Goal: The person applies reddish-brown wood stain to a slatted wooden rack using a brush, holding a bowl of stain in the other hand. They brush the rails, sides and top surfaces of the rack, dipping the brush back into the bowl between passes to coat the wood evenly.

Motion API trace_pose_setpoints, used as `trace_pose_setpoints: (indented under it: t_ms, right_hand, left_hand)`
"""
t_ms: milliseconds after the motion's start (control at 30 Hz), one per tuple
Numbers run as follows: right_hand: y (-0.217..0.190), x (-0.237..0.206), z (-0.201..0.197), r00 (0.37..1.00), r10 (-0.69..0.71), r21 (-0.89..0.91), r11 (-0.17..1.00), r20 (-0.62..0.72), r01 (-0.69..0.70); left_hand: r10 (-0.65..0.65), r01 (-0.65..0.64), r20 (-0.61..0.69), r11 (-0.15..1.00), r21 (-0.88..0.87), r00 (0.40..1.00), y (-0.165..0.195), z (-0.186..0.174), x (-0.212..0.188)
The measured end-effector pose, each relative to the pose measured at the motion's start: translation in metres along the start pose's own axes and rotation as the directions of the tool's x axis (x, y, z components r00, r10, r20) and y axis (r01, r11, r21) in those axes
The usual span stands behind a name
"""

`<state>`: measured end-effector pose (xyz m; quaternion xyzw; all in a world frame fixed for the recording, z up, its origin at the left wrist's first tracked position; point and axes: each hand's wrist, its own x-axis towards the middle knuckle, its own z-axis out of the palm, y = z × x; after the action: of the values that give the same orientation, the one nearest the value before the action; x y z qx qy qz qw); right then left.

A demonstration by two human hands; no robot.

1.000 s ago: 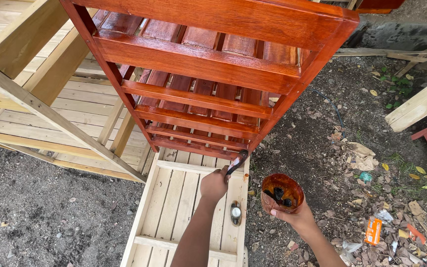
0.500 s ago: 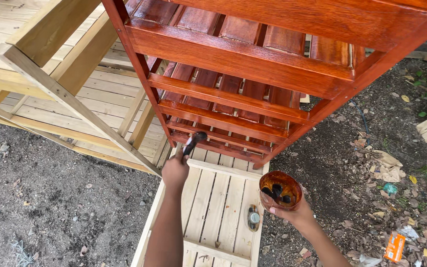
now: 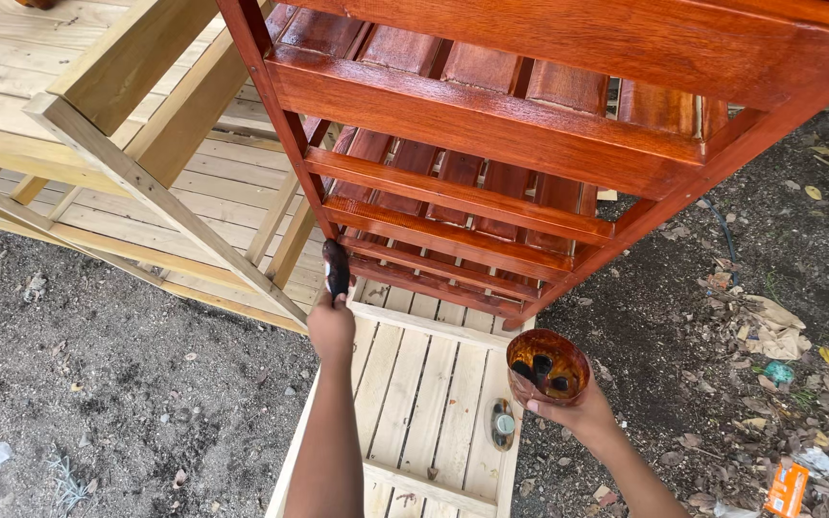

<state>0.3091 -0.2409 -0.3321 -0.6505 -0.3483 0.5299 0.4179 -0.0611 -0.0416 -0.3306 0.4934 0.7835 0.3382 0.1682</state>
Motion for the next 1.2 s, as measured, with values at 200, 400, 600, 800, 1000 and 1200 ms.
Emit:
trace_pose_setpoints:
  t_ms: [200,400,600,800,1000,1200]
  right_hand:
    - [0.007,-0.006,-0.011,0.998,0.053,0.005,0.999,-0.027,-0.052]
    - [0.013,-0.009,-0.021,0.998,0.026,0.001,1.0,-0.059,-0.026]
    - [0.01,-0.011,-0.021,0.999,0.008,-0.047,0.999,-0.037,-0.01]
    - [-0.001,-0.005,-0.003,0.999,-0.039,0.04,0.998,0.028,0.038]
    - [-0.011,-0.004,0.009,0.998,-0.008,-0.051,0.999,0.06,0.011]
    - [-0.009,-0.003,0.011,0.986,-0.147,0.0,0.989,0.078,0.147]
  left_hand:
    - [0.079,-0.074,0.116,0.996,-0.047,0.99,0.04,0.051,-0.065]
    - [0.159,-0.204,0.282,0.969,0.138,0.946,0.015,0.035,-0.083]
    - [0.039,0.01,0.272,0.985,-0.174,0.961,0.011,-0.006,-0.055]
    - [-0.073,0.275,0.389,0.825,-0.494,0.918,0.041,0.004,-0.031]
    - [0.17,-0.162,0.049,0.978,-0.128,0.984,0.048,0.016,-0.013]
    - [-0.024,0.012,-0.041,0.961,-0.277,0.999,0.053,0.014,-0.014]
